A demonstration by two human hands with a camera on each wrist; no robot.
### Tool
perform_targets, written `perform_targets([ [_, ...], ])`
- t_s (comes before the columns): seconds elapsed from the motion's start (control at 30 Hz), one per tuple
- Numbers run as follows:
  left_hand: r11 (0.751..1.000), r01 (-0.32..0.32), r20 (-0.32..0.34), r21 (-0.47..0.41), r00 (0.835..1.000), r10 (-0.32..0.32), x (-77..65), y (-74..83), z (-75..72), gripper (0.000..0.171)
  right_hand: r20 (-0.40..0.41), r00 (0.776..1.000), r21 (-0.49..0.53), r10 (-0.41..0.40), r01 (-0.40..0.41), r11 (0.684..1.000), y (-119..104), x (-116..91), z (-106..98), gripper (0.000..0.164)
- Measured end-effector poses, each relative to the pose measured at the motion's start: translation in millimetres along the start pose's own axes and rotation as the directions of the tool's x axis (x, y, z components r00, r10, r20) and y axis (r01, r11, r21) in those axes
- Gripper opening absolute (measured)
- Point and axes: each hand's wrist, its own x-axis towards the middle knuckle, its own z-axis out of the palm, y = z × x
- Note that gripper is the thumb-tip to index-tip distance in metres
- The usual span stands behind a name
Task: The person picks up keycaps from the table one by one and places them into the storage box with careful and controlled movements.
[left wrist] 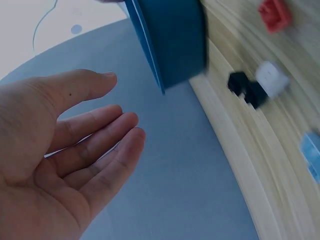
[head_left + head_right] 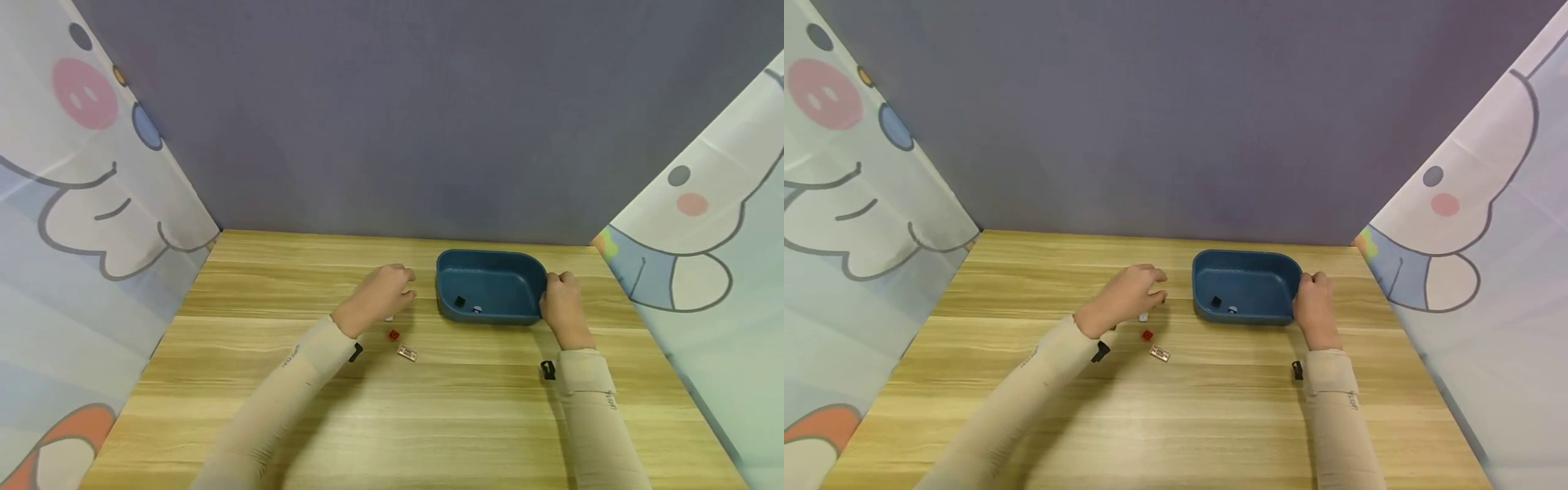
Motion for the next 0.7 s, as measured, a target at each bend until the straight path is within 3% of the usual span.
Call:
perform_targets([
  [0.37, 0.995, 0.096, -0.027, -0.008, 0.995, -0.096, -47.9, -32.1, -9.6, 0.030, -0.002, 1.000, 0.001, -0.007, 0.007, 1.000, 0, -1, -1, 0.023],
  [0.7, 0.987, 0.155, -0.004, -0.033, 0.988, -0.155, -81.4, -70.7, 3.8, 0.022, 0.017, 1.000, 0.007, 0.011, -0.011, 1.000, 0, -1, -2, 0.024],
])
